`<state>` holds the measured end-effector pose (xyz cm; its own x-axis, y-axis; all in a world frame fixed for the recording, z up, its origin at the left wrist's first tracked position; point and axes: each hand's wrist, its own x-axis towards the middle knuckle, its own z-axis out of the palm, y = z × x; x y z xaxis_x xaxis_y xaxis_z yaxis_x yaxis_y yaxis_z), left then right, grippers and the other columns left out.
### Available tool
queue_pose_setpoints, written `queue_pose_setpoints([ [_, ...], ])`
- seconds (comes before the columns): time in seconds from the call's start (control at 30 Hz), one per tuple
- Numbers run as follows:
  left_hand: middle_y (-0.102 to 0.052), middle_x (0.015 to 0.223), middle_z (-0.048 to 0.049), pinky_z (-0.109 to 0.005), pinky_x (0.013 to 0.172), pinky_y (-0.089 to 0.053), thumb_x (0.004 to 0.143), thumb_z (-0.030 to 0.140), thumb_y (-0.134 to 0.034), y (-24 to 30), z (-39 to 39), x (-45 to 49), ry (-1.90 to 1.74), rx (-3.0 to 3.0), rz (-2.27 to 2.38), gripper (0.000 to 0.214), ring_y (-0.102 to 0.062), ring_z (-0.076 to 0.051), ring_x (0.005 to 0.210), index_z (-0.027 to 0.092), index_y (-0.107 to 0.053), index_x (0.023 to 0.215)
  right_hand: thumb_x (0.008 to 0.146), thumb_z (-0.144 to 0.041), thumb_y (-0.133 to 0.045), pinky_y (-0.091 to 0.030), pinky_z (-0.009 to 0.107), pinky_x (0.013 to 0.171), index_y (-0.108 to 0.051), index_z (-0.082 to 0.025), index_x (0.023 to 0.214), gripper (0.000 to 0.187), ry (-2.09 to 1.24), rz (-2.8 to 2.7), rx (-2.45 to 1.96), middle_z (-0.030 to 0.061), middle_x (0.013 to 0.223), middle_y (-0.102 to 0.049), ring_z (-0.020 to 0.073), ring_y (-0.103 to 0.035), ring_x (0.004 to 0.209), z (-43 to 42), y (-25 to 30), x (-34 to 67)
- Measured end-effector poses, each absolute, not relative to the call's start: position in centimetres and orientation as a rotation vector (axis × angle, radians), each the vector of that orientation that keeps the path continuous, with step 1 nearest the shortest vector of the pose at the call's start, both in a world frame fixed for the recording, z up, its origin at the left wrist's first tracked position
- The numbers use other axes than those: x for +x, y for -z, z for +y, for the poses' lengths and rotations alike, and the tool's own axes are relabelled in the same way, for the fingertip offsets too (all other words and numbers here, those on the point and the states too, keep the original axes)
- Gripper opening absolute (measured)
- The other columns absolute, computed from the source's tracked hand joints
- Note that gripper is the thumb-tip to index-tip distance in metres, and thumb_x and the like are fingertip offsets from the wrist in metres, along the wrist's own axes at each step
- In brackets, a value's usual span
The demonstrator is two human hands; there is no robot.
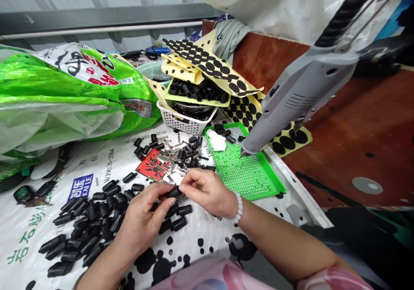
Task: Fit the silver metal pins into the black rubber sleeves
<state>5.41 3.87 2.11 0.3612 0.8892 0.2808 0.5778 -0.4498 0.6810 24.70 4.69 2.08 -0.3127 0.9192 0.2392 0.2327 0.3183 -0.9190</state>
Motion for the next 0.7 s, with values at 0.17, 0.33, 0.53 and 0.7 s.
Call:
queue_pose_setpoints([
  [0.17,-0.068,0.081,-0.0023,-0.026,0.066,-0.051,0.078,0.030,-0.060,-1.8,3.3,5.7,-0.892,1.744,1.330,0.018,-0.063,-0.015,0.070,0.019,-0.062,0.093,0.082,-0.018,-0.054,-0.043,0.021,0.056,-0.055,-0.016,0.074,0.008,-0.881,-1.888,-0.929,-0.0004,0.069,-0.051,0.0096,-0.049,0.061,4.7,-2.3,24.9],
  [0.33,-0.060,0.060,0.0019,-0.021,0.055,-0.045,0.077,0.031,-0.062,-2.2,3.5,5.3,-0.799,1.354,1.155,0.019,-0.054,-0.011,0.056,0.017,-0.061,0.090,0.088,-0.017,-0.045,-0.046,0.025,0.064,-0.054,-0.014,0.081,0.012,-0.612,-2.074,-0.750,0.0061,0.076,-0.056,0.0132,-0.052,0.071,4.4,-2.6,25.1],
  [0.53,-0.060,0.067,0.0003,-0.020,0.050,-0.037,0.078,0.033,-0.064,-2.3,3.3,4.5,-0.593,1.003,0.841,0.019,-0.043,-0.005,0.047,0.015,-0.061,0.083,0.094,-0.021,-0.034,-0.047,0.024,0.062,-0.056,-0.013,0.082,0.026,-0.433,-2.242,-0.608,0.0090,0.079,-0.057,0.0136,-0.052,0.069,4.0,-2.7,25.0],
  [0.7,-0.054,0.061,0.0032,-0.020,0.049,-0.036,0.076,0.037,-0.065,-2.4,2.5,4.8,-0.592,0.769,0.718,0.022,-0.033,-0.002,0.042,0.015,-0.060,0.080,0.092,-0.018,-0.040,-0.048,0.023,0.065,-0.057,-0.012,0.081,0.021,-0.517,-2.144,-0.536,0.0085,0.078,-0.058,0.0133,-0.053,0.071,3.9,-2.7,24.8],
])
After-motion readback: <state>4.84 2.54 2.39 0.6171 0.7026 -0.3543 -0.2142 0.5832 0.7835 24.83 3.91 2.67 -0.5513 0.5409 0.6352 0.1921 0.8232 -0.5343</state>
